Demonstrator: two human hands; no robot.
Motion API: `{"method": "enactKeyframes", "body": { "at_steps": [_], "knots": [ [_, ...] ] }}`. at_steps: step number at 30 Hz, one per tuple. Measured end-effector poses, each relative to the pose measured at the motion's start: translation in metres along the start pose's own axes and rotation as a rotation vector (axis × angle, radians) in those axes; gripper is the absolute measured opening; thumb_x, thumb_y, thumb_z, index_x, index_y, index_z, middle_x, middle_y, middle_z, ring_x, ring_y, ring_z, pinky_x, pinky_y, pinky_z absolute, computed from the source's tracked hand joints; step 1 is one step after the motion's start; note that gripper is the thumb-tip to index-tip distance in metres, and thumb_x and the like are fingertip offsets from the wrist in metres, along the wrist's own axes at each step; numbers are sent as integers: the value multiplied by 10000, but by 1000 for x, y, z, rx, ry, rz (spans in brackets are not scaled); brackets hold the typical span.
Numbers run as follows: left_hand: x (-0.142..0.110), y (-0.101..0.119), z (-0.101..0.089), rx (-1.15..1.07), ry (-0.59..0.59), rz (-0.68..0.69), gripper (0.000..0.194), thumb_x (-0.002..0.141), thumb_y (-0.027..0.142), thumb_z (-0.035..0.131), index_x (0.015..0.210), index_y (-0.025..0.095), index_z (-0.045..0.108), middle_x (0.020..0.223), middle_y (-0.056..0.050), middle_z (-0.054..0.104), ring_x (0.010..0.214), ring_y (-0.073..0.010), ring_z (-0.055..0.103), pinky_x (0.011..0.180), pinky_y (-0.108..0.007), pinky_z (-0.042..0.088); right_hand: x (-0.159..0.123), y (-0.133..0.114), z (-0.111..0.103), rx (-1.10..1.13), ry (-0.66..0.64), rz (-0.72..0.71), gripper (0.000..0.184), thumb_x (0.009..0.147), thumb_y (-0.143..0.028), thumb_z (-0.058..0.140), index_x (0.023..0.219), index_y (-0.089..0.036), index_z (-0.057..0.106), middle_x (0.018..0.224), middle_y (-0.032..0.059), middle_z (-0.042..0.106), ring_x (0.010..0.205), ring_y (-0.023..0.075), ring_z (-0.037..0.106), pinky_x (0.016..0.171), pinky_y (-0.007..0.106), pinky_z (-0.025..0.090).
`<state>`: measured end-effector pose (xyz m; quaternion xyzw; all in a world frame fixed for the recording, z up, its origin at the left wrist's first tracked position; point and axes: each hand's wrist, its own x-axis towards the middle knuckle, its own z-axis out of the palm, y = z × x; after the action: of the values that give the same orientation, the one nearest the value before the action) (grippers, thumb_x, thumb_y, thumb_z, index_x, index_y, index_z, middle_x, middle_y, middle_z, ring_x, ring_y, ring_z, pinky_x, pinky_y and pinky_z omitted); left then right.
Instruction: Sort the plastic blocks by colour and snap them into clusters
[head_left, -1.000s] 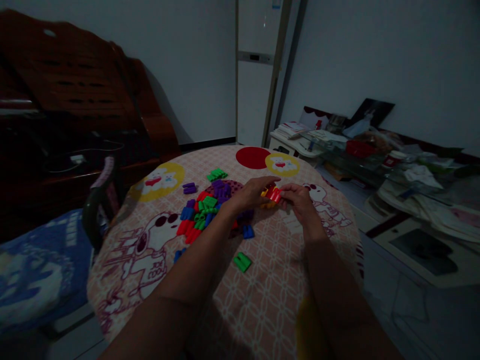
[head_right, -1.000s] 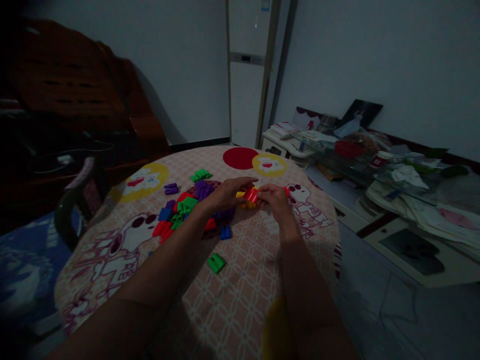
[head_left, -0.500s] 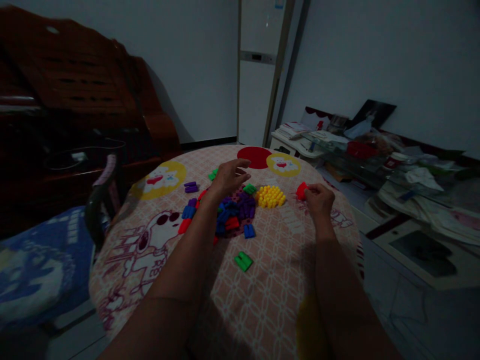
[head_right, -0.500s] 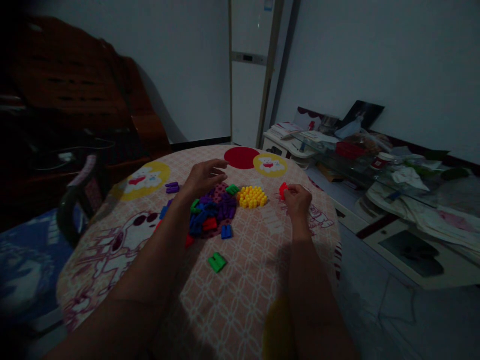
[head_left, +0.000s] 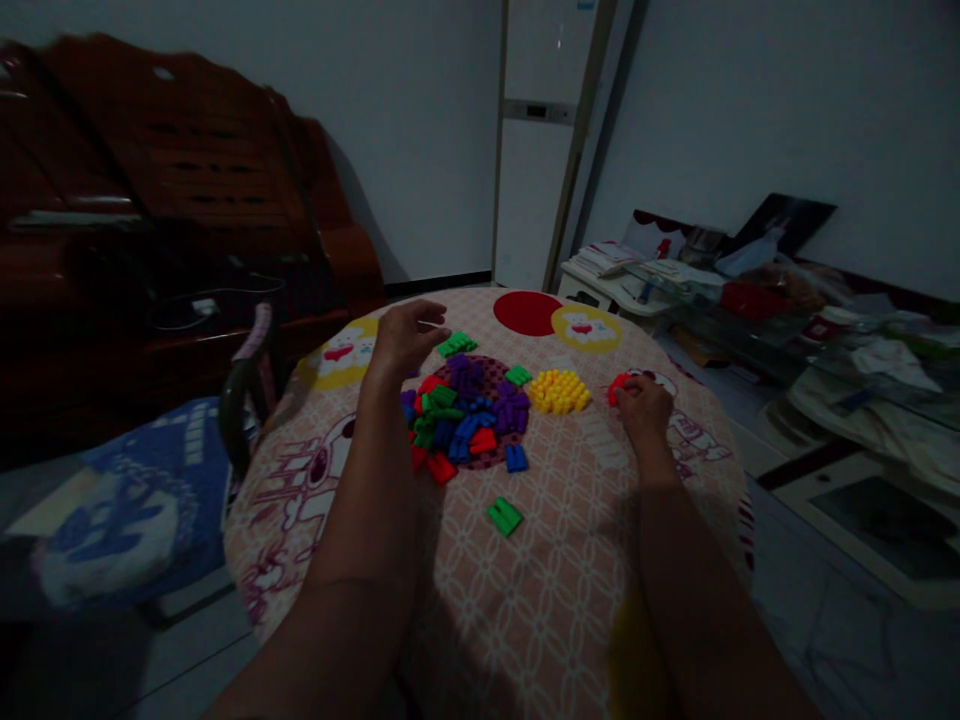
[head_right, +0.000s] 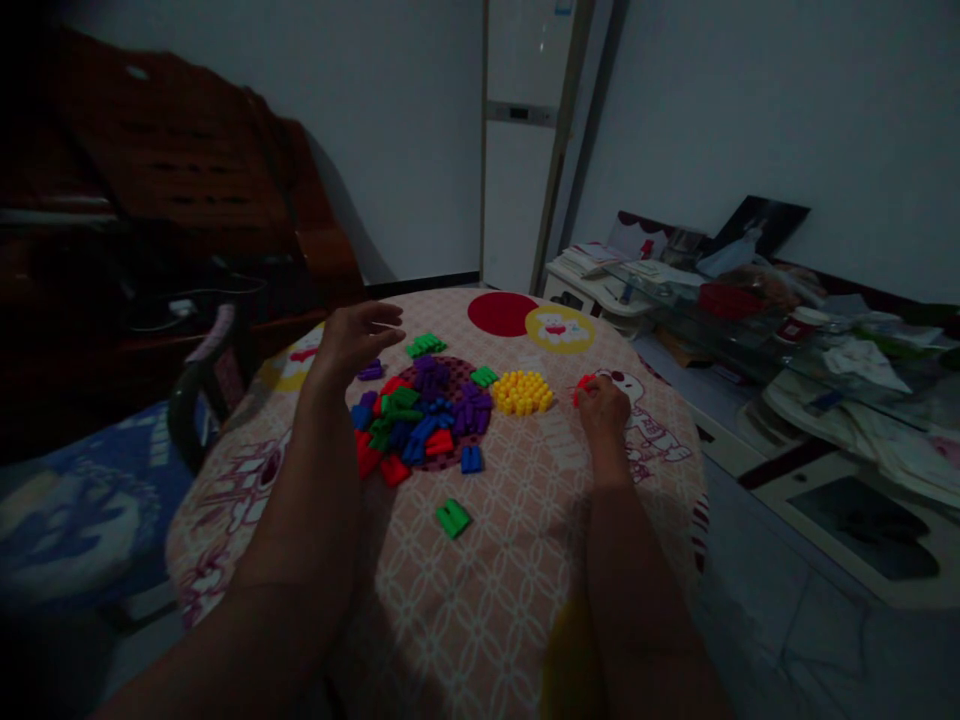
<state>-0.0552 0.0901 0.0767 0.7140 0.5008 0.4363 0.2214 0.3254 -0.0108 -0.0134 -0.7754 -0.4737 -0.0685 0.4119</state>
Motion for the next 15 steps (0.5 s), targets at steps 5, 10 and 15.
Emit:
{"method": "enactKeyframes", "body": {
  "at_steps": [5, 10, 15],
  "knots": [
    [-4, -15, -8, 255, -343, -153, 429, 616, 279, 788, 1038, 201, 767, 959, -62, 778, 859, -216, 717, 699, -253, 545, -4, -21, -6, 182, 91, -111, 163, 769, -337, 625, 738, -199, 707, 686, 46, 692, 663, 205, 624, 671, 311, 461],
    [-4, -32, -3, 463, -543, -228, 378, 543, 236, 794, 921, 249, 793, 918, -20, 793, 849, -214, 718, 682, -217, 511, -45, -85, 3, 390, -330, -536, 149, 860, -269, 627, 746, -207, 700, 761, 26, 701, 703, 169, 624, 701, 287, 471],
    [-6, -39, -4, 501, -563, -275, 359, 579, 216, 735, 932, 235, 795, 897, -29, 791, 783, -197, 712, 661, -212, 498, -100, -136, 17, 134, -626, -924, 46, 896, -210, 666, 902, -185, 704, 931, 74, 689, 887, 207, 609, 780, 312, 463]
  ]
}}
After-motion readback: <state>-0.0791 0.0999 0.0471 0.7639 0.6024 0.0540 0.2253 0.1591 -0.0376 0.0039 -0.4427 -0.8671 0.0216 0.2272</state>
